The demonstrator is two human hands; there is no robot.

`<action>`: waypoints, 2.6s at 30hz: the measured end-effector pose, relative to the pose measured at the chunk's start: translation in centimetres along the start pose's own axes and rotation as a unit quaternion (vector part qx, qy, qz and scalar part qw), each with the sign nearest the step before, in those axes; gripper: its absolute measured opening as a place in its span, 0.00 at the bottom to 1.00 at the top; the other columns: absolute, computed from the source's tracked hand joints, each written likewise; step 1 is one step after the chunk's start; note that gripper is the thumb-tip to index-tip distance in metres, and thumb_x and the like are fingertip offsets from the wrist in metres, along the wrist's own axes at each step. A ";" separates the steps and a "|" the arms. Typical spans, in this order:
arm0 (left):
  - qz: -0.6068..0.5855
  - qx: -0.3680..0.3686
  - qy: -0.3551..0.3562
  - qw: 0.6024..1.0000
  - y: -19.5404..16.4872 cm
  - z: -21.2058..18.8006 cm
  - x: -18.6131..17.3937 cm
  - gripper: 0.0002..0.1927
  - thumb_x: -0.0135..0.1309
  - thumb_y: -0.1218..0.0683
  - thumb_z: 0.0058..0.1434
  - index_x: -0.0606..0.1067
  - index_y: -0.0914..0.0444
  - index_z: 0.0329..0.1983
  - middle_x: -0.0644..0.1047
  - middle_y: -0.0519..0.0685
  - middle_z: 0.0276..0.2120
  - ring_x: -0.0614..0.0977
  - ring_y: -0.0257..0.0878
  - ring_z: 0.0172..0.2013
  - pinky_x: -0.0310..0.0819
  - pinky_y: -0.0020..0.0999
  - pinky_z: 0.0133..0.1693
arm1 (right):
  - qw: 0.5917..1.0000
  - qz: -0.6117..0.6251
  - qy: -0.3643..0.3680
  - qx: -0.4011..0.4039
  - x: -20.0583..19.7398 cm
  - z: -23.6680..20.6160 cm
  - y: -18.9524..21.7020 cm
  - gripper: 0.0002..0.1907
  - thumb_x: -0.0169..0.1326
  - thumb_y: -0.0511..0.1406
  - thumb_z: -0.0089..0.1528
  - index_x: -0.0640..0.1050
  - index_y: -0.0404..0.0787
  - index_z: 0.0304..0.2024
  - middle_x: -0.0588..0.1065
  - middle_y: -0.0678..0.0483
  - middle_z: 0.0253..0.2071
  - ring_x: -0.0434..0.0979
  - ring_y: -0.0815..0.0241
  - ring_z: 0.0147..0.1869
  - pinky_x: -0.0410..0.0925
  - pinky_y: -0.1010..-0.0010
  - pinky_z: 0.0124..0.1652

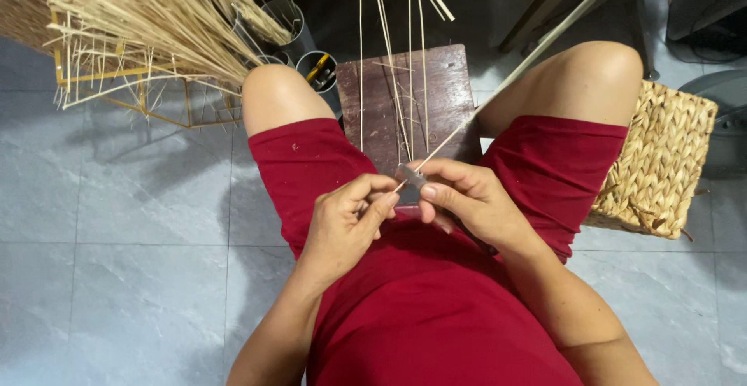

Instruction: The person sits on a low stool with a wooden board on their lap and splits thin bamboo strips into narrower slivers using a small knife, drawing each strip against the blade and setting finished slivers on the board with a pile of bamboo strips nearby.

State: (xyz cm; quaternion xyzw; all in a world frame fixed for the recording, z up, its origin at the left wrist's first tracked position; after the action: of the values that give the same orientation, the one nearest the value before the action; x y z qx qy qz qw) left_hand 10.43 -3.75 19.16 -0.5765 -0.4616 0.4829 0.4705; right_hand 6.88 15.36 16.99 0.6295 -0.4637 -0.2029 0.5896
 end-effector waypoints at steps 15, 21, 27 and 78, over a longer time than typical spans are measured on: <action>0.052 0.030 -0.009 0.998 -0.2 -0.8 -0.7 0.05 0.58 0.55 0.67 0.80 0.62 0.38 0.76 0.41 0.19 0.75 0.24 0.20 0.66 0.23 0.21 | 0.998 0.027 -0.034 -0.041 -1.4 0.1 0.8 0.17 0.52 0.30 0.68 0.77 0.30 0.59 0.76 0.52 0.26 0.68 0.69 0.22 0.64 0.80 0.23; 0.070 0.030 -0.008 0.997 -0.3 -0.9 -0.7 0.05 0.58 0.56 0.66 0.80 0.62 0.37 0.76 0.41 0.19 0.75 0.26 0.19 0.66 0.24 0.21 | 0.998 0.033 -0.038 -0.042 -1.8 0.0 0.3 0.17 0.52 0.30 0.68 0.77 0.30 0.58 0.76 0.51 0.26 0.68 0.69 0.21 0.63 0.79 0.23; 0.065 0.041 -0.006 0.997 -0.4 -1.1 -0.6 0.04 0.58 0.56 0.66 0.79 0.63 0.37 0.76 0.42 0.20 0.77 0.26 0.21 0.69 0.24 0.22 | 0.996 0.049 -0.051 -0.052 -2.6 -0.3 0.4 0.15 0.52 0.30 0.68 0.78 0.29 0.57 0.77 0.51 0.28 0.67 0.69 0.22 0.63 0.79 0.22; 0.051 -0.034 -0.036 0.997 1.3 -2.3 -2.7 0.06 0.58 0.56 0.65 0.82 0.62 0.38 0.77 0.42 0.19 0.74 0.25 0.17 0.67 0.22 0.18 | 0.960 0.103 -0.199 -0.168 -8.0 -2.1 4.4 0.23 0.50 0.31 0.71 0.70 0.32 0.69 0.74 0.54 0.31 0.67 0.68 0.26 0.61 0.79 0.26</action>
State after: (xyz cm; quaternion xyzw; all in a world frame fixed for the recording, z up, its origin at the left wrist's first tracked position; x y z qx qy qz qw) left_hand 12.49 -6.85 18.41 -0.5974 -0.4637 0.5109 0.4088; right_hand 3.13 23.66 19.17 0.4172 -0.5933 -0.3365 0.6005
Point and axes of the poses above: each hand's wrist, its own z-axis towards the middle knuckle, its own x-axis out of the palm, y = z × x, the point moved 5 cm from there along z, towards the middle knuckle
